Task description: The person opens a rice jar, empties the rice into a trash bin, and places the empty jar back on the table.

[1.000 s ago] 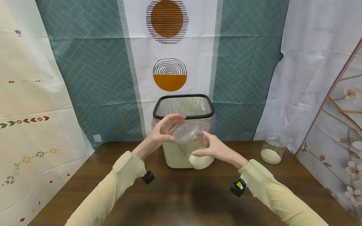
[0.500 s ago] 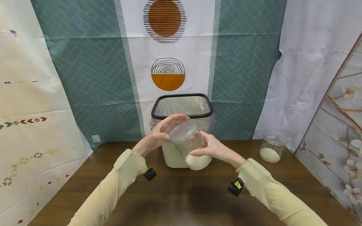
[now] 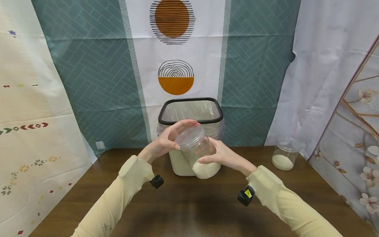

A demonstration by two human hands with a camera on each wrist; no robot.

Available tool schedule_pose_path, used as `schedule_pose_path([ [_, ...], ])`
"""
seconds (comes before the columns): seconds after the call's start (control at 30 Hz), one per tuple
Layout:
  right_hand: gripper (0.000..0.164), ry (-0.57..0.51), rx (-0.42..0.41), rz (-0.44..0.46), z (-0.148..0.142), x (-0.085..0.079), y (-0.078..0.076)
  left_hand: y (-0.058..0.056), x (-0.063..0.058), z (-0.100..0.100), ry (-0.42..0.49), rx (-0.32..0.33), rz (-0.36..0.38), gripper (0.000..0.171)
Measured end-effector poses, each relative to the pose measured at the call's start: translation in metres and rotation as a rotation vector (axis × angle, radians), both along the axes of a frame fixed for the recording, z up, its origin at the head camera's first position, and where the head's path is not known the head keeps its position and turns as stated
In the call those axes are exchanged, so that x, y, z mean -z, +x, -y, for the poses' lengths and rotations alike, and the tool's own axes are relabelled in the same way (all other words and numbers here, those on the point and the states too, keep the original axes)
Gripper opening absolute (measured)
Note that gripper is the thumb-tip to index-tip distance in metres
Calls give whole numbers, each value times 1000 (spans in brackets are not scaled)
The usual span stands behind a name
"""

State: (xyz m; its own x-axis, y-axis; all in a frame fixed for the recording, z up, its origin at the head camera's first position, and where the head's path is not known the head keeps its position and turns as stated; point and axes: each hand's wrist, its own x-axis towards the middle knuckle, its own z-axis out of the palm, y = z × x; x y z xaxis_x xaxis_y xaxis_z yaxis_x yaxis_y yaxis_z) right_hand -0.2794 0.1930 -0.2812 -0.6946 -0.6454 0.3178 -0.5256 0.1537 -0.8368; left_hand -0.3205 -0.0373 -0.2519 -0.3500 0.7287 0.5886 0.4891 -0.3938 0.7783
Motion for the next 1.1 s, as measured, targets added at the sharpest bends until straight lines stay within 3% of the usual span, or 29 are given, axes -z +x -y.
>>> schedule_pose_path([
  [0.23, 74, -5, -23, -2, 0, 1, -2, 1, 0, 1, -29, -38, 12, 83],
  [0.4, 75, 5, 10, 1, 0, 2, -3, 2, 4, -1, -20, -82, 22, 79],
  [0.53, 77, 15, 67, -21, 0, 1, -2, 4, 11, -5, 46, -152, 36, 83],
  [0.77, 77, 9, 119, -46, 4, 2, -2, 13, 25, -18, 190, -265, 159, 90],
  [1.1, 70, -44, 134, -117, 9, 1, -2, 27, 25, -29, 249, -412, 232, 79],
])
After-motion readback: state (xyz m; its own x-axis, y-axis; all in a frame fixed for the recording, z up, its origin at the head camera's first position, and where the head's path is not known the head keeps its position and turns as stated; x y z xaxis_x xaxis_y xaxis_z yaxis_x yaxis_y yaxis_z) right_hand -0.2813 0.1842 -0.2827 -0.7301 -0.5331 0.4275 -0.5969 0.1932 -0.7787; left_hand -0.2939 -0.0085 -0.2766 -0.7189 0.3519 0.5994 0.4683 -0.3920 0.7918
